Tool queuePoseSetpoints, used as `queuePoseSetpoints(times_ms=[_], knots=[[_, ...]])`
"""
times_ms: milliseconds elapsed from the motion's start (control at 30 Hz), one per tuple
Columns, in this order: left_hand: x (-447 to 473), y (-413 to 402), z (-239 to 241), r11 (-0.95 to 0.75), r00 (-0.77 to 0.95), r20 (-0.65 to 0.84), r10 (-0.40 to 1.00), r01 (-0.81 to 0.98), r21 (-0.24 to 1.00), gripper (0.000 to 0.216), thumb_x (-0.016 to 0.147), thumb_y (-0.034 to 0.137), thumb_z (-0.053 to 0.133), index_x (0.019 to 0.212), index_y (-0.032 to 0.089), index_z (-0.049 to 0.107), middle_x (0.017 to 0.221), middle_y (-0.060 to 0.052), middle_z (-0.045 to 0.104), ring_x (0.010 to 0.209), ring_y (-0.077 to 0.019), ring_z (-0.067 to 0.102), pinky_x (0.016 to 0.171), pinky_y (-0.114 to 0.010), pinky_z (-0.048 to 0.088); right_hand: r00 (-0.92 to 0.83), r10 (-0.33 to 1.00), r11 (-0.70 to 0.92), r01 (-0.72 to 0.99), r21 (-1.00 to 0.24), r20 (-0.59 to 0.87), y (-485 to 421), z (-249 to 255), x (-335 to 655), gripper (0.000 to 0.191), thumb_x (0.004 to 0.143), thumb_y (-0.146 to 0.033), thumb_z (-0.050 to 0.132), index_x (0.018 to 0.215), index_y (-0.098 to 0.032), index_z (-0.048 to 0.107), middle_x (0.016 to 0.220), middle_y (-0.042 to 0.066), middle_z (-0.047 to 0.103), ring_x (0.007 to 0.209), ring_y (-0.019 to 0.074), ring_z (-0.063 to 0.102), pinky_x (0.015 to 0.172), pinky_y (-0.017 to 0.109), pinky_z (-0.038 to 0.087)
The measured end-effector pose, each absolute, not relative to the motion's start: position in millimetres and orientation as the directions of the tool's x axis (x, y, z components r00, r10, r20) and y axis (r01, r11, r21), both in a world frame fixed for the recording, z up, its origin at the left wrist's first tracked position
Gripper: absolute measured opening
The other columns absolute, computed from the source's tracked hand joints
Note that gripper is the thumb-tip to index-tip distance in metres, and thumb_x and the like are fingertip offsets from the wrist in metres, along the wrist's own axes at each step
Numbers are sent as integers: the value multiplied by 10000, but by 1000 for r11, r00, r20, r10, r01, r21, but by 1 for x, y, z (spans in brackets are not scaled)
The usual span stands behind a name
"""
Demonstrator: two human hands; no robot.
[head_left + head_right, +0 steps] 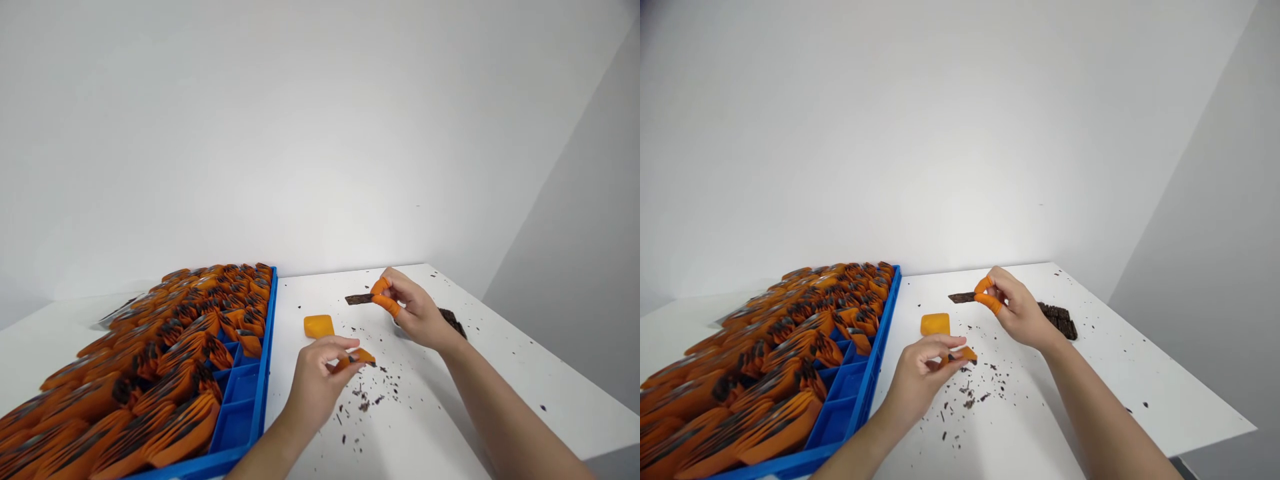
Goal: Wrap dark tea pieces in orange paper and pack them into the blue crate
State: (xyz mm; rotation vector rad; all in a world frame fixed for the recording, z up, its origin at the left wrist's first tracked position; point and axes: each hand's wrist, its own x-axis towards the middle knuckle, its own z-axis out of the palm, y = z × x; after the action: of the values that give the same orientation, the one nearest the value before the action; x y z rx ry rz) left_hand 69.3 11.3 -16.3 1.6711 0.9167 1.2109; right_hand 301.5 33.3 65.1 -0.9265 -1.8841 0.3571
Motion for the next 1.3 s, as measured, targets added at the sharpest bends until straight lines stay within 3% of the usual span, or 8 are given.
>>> queuePoseSetpoints(times_ms=[100, 233, 333, 533, 767, 1033, 1233, 1300], knots=[[69, 12, -18, -361, 239, 334, 912, 77, 929, 26, 821, 232, 822, 812, 232, 846, 1135, -105, 833, 938, -286, 787, 611, -329, 680, -263, 731, 672, 443, -594, 630, 32, 65, 300, 267, 1091, -427, 597, 893, -250, 622, 832, 22, 511, 749, 191, 460, 640, 340, 420], [69, 12, -18, -276, 241, 254, 937, 61, 959, 214, 846, 257, 789, 1047, 222, 852, 1009, -79, 809, 702, -189, 716, 524, -281, 648, -322, 741, 669, 423, -611, 589, 29, 66, 301, 272, 1088, -428, 610, 887, -245, 619, 844, 18, 515, 761, 182, 472, 640, 330, 407], [70, 12, -17, -228, 217, 213, 953, 47, 973, 183, 844, 298, 805, 997, 200, 826, 930, -59, 771, 633, -152, 662, 503, -264, 634, -388, 754, 655, 381, -653, 530, 26, 67, 302, 276, 1086, -433, 618, 886, -243, 618, 855, 10, 489, 737, 166, 450, 622, 322, 401], [70, 14, -19, -161, 196, 168, 966, -50, 986, 285, 812, 332, 851, 1008, 215, 680, 1109, -75, 762, 901, -231, 755, 549, -281, 674, -449, 749, 653, 374, -658, 488, 25, 68, 305, 265, 1086, -448, 620, 918, -245, 649, 873, 10, 495, 732, 159, 439, 616, 315, 406], [71, 14, -17, -121, 155, 124, 980, -30, 992, 563, 721, 357, 925, 1162, 231, 598, 1173, -93, 731, 936, -261, 758, 527, -324, 693, -475, 735, 666, 376, -644, 484, 26, 69, 305, 277, 1085, -442, 625, 894, -243, 644, 869, 14, 511, 734, 161, 442, 628, 317, 409], [73, 15, -21, -125, 180, 123, 976, 2, 992, 621, 710, 298, 924, 1179, 243, 519, 1214, -138, 741, 1021, -315, 748, 513, -344, 669, -488, 723, 682, 389, -620, 489, 23, 68, 301, 216, 1089, -401, 628, 948, -248, 687, 900, 33, 546, 775, 175, 502, 645, 321, 421], [70, 15, -20, -248, 195, 227, 954, 86, 965, 519, 740, 188, 884, 1129, 264, 550, 1213, -94, 798, 1222, -322, 742, 959, -487, 644, -534, 709, 703, 478, -526, 461, 22, 65, 303, 216, 1108, -322, 560, 925, -243, 644, 899, 40, 550, 776, 185, 507, 659, 326, 438], [70, 15, -20, -256, 195, 232, 953, 111, 960, 494, 750, 168, 863, 1129, 266, 563, 1225, -92, 801, 1241, -322, 738, 1017, -508, 611, -548, 706, 707, 519, -480, 448, 21, 64, 303, 213, 1111, -294, 537, 935, -241, 644, 915, 42, 553, 765, 177, 508, 649, 316, 430]])
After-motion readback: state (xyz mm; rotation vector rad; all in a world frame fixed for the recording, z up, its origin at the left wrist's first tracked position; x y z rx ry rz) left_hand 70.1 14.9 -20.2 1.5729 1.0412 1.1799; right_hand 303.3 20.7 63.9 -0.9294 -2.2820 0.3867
